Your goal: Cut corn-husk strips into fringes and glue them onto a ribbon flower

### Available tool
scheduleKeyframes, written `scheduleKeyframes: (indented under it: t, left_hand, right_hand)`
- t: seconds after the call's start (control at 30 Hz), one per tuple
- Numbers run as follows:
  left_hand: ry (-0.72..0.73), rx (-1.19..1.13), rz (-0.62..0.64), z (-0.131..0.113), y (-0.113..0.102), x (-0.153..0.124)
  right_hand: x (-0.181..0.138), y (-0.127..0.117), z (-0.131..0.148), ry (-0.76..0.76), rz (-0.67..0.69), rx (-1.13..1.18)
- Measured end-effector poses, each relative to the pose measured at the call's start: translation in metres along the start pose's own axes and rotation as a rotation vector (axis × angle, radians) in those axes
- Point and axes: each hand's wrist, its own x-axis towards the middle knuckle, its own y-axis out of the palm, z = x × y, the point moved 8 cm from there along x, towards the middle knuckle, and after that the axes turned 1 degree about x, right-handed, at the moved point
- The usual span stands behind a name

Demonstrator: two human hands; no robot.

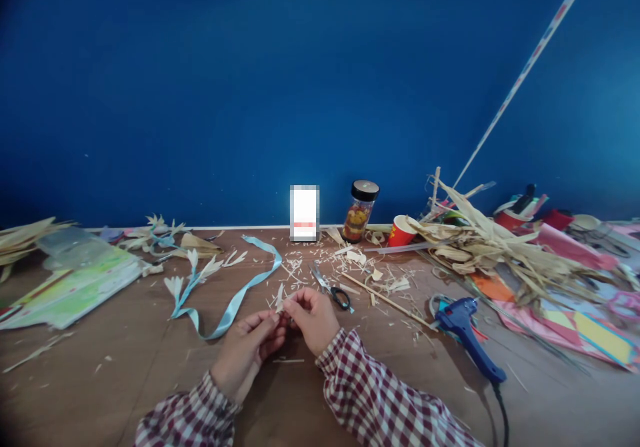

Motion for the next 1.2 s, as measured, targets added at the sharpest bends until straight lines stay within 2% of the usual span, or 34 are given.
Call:
scheduleKeyframes:
  t: [0.33, 0.6, 1.2]
  left_hand:
    - [0.022, 0.057, 0.009, -0.0021, 0.0016, -0.0005]
    - [0.04, 0.112, 0.048, 0.0001, 0.0009, 0.0019]
    - [0.076, 0.192, 0.045, 0.0004, 0.001, 0.0013]
  right_hand:
    - [0.0005, -0.0007, 0.0038, 0.047, 0.046, -0.017]
    - [0.0021, -0.0009, 0.0056, 0.041, 0.06, -0.042]
    - [0.0036, -0.002, 0.0044, 0.046, 0.103, -0.043]
